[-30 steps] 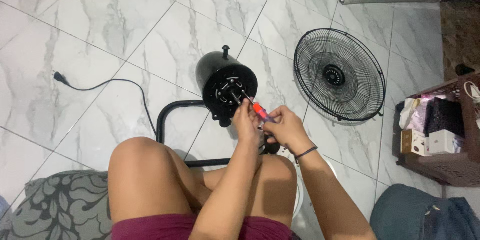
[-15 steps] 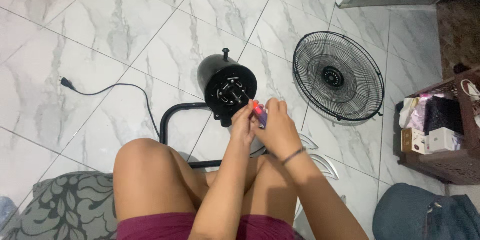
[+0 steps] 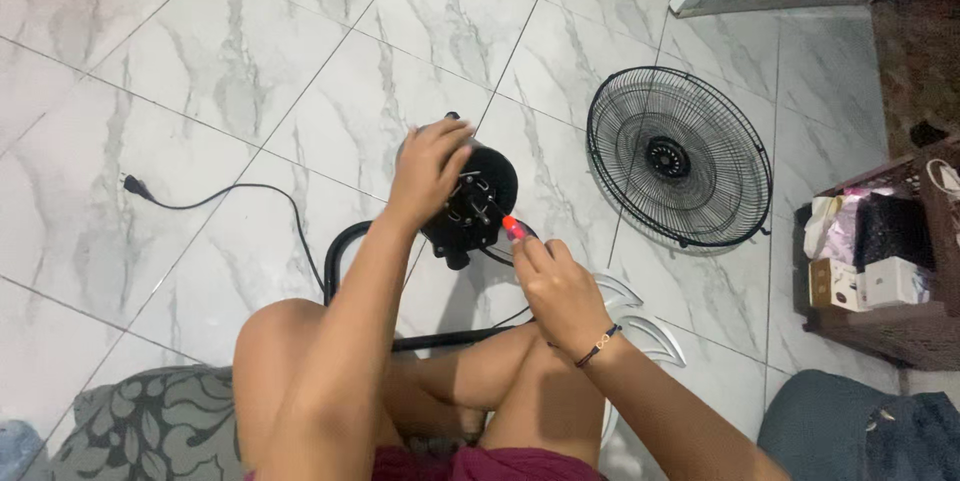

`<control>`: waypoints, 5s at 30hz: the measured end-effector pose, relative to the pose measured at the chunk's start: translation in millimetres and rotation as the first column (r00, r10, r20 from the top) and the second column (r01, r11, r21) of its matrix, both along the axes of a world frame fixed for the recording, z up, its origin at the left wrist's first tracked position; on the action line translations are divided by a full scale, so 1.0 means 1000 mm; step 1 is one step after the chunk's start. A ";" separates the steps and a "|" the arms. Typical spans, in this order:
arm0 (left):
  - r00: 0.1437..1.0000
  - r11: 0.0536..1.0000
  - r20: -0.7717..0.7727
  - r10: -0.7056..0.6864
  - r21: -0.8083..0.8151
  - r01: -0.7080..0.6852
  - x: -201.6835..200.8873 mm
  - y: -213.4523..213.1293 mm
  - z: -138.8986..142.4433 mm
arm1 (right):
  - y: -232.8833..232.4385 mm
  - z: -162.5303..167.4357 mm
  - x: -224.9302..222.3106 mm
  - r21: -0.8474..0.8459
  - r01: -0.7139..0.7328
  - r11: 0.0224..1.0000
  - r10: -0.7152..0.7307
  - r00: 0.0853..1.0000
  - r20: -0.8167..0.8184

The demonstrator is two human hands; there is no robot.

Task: The person sits on the floor servicing a disassembled stand fan. They use a screwdriver to unscrew and adjust parts of the fan motor housing, handle small screws and fittings, and at times set the housing down to work on the fan blade components and hardware laid on the floor.

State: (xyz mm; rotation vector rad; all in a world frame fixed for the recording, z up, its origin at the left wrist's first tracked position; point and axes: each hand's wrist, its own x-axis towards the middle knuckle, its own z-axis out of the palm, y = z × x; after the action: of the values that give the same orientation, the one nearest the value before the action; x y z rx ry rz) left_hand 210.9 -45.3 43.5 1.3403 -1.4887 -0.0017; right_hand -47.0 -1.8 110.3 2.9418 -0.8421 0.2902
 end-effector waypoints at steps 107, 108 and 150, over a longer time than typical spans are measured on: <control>0.974 0.905 -0.031 -0.223 0.366 0.218 -0.055 -0.042 0.001 | -0.018 -0.001 -0.045 -0.120 0.346 0.930 -0.366 0.889 -0.275; 0.974 0.904 -0.036 -0.222 0.367 0.219 -0.055 -0.040 0.001 | -0.025 -0.003 -0.045 0.055 0.444 0.894 -0.414 0.867 -0.277; 0.688 0.903 -0.696 0.204 -0.137 -0.407 -0.075 0.040 -0.044 | -0.010 0.023 -0.023 -0.331 0.012 0.944 -0.090 0.971 -0.221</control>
State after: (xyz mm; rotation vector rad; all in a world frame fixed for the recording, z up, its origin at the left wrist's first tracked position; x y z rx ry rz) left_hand 135.8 -5.3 -0.9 1.1618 -0.6041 -0.0477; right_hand -70.3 -12.1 133.4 2.5759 -0.7533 0.0681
